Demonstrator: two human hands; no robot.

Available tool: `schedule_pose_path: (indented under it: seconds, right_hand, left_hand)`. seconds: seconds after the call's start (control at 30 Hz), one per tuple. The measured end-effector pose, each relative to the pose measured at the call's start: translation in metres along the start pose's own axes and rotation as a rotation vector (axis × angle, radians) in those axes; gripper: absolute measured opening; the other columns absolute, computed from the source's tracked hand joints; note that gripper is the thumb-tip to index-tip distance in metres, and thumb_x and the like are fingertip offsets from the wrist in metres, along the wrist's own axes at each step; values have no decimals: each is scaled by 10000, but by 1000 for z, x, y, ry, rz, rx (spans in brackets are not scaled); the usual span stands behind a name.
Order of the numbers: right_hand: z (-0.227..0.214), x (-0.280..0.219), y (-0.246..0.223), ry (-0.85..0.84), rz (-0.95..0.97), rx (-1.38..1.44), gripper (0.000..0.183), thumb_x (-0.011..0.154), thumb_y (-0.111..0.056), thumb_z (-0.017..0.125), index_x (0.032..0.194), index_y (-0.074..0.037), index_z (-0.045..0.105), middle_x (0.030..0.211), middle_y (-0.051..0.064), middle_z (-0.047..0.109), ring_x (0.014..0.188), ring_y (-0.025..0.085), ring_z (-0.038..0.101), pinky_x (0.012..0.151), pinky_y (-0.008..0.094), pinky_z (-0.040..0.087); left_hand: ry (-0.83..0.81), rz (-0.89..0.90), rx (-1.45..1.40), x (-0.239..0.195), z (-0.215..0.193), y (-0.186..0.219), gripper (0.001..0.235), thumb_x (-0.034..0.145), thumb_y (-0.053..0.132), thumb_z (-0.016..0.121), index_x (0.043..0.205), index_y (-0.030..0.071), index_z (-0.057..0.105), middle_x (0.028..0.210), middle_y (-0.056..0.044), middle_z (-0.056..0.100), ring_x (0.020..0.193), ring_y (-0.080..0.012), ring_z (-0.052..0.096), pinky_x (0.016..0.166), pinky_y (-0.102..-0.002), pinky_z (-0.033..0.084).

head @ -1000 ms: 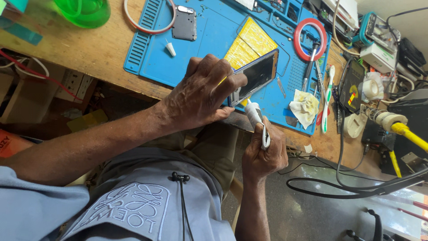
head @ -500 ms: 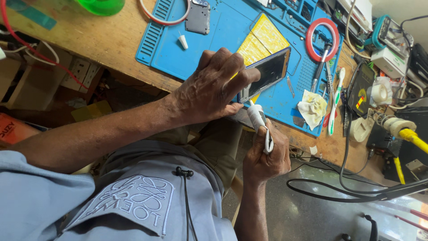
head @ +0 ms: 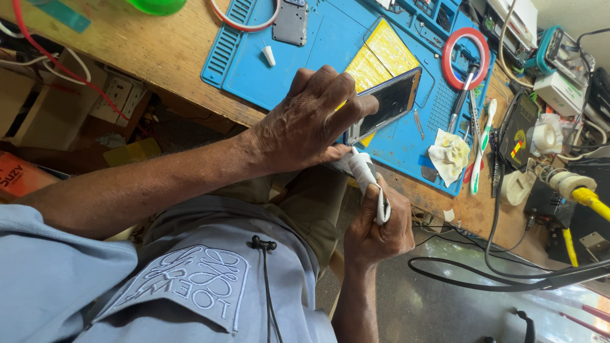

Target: The person applies adhesive along the edges of a smartphone frame using a tube, then wipes the surface with a cloth. The person works on a single device on a cluttered workbench.

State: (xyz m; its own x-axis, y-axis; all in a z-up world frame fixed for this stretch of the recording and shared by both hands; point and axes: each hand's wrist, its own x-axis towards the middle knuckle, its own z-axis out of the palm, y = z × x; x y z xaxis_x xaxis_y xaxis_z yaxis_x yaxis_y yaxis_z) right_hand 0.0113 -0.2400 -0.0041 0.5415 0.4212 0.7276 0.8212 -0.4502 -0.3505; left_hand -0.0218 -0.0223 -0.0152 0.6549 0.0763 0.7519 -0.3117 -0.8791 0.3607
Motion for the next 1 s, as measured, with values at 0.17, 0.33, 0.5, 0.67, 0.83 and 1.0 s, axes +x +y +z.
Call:
schedule_pose_path:
  seconds: [0.17, 0.33, 0.5, 0.67, 0.83, 1.0]
  right_hand:
    - [-2, 3, 7, 6, 150, 73, 190, 1063, -189, 718, 1029, -3, 728, 889, 85, 734, 779, 126, 692, 690, 288, 569]
    - [-6, 11, 16, -36, 326, 45, 272, 1033, -281, 729, 938, -26, 730, 749, 57, 693, 615, 96, 601, 543, 273, 477]
    - [-7, 23, 23, -82, 420, 189, 292, 1028, -289, 711, 937, -13, 680, 794, 87, 699, 669, 136, 703, 571, 291, 611]
    - [6, 30, 35, 37, 625, 773, 272, 1015, -176, 741, 1000, 46, 586, 906, 159, 683, 790, 263, 762, 643, 377, 679]
    - [13, 33, 55, 161, 648, 977, 262, 1007, -137, 740, 1086, 46, 570, 912, 166, 688, 747, 259, 737, 619, 350, 637]
    - [3, 34, 71, 155, 588, 1011, 250, 1045, -137, 729, 1113, 64, 598, 986, 159, 690, 797, 255, 730, 642, 346, 623]
  left_hand:
    - [10, 17, 15, 0, 2, 0, 949, 728, 362, 982, 1413, 178, 351, 1179, -86, 427, 1127, -276, 491, 951, -471, 334]
    - [3, 35, 16, -1, 0, 0, 944, 728, 383, 970, 1413, 177, 353, 1191, -80, 456, 1150, -276, 498, 957, -469, 336]
    - [-9, 26, 26, -1, 1, -1, 936, 725, 368, 970, 1412, 183, 360, 1200, -69, 480, 1150, -268, 506, 960, -466, 346]
    - [-15, -31, 44, 1, 6, -4, 978, 701, 363, 977, 1426, 189, 344, 1190, -44, 489, 1144, -260, 516, 940, -455, 358]
    - [-83, -209, -9, 5, -2, -7, 1059, 681, 419, 988, 1448, 132, 317, 1113, -68, 486, 1040, -265, 501, 865, -462, 350]
    - [-138, -249, 45, 0, 1, 8, 1108, 651, 456, 953, 1464, 97, 291, 1147, -127, 462, 1061, -304, 477, 853, -487, 346]
